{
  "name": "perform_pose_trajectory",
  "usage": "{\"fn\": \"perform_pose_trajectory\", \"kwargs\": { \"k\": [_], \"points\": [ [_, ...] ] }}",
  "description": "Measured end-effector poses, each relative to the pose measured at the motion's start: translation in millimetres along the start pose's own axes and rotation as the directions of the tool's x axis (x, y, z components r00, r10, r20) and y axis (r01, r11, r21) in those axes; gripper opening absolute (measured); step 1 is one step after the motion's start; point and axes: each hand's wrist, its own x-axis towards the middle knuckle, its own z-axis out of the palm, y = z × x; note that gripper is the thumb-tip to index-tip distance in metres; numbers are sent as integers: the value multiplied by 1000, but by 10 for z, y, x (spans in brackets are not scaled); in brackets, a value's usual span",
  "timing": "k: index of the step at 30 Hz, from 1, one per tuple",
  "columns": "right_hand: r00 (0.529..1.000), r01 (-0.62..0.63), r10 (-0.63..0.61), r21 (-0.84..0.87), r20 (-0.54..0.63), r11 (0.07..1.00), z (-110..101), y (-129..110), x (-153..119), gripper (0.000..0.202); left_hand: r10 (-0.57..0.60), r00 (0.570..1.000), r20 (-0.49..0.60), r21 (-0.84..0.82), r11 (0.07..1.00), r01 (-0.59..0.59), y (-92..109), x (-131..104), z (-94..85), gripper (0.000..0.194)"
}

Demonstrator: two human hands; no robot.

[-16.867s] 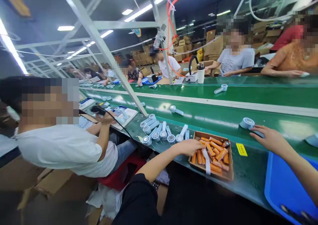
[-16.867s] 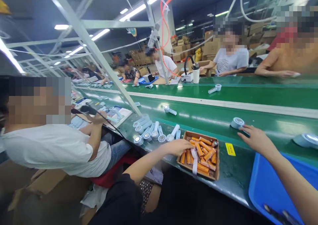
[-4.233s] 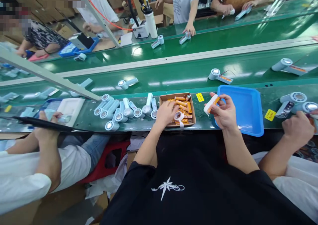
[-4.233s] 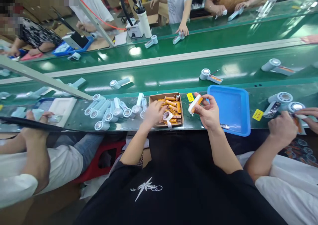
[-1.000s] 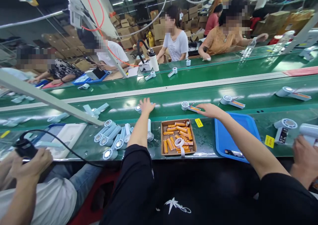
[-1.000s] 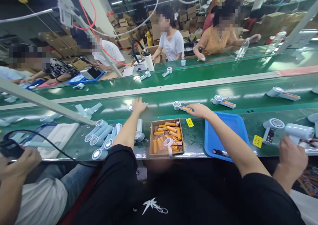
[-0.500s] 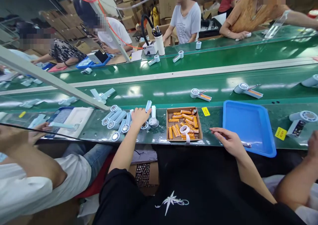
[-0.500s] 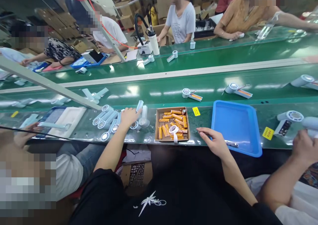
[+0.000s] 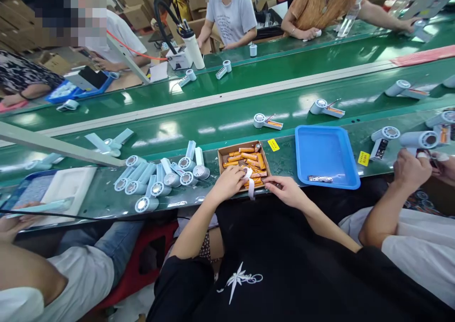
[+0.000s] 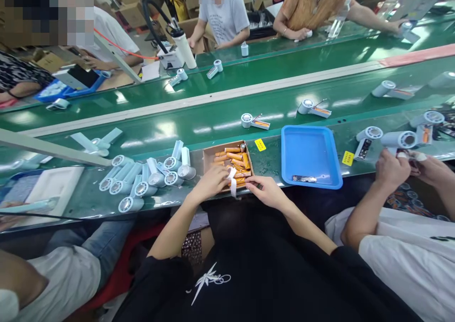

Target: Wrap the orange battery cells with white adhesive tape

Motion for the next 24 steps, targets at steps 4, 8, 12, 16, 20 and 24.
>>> {"fn": "perform_pose_trajectory", "kwargs": {
  "k": [4,8,12,16,20,24],
  "points": [
    [980,-130,96,197,176,972,151,-80,-20,57,101,979,-176,-18,994,-105,199,-188,-107,12],
    [840,-120,-65,300,539,946,150,-252,-77,43,80,923,-376,6,996,-84,229,-438,-66,33],
    [685,106,-185,155,705,982,90,-404,31,35,-54,801,-597,46,994,101,97,-613,29,47],
    [884,207,-170,-39,435,977,235,-524,256,38,53,802,-595,132,991,32,170,-663,46,41],
    [765,319,-284,43,578,947,387,-647,293,38,56,780,-623,125,992,29,227,-740,-4,41],
    [672,431,-230,-119,704,895,303,-660,447,34,-63,756,-652,53,990,129,130,-932,-23,39]
  ]
}}
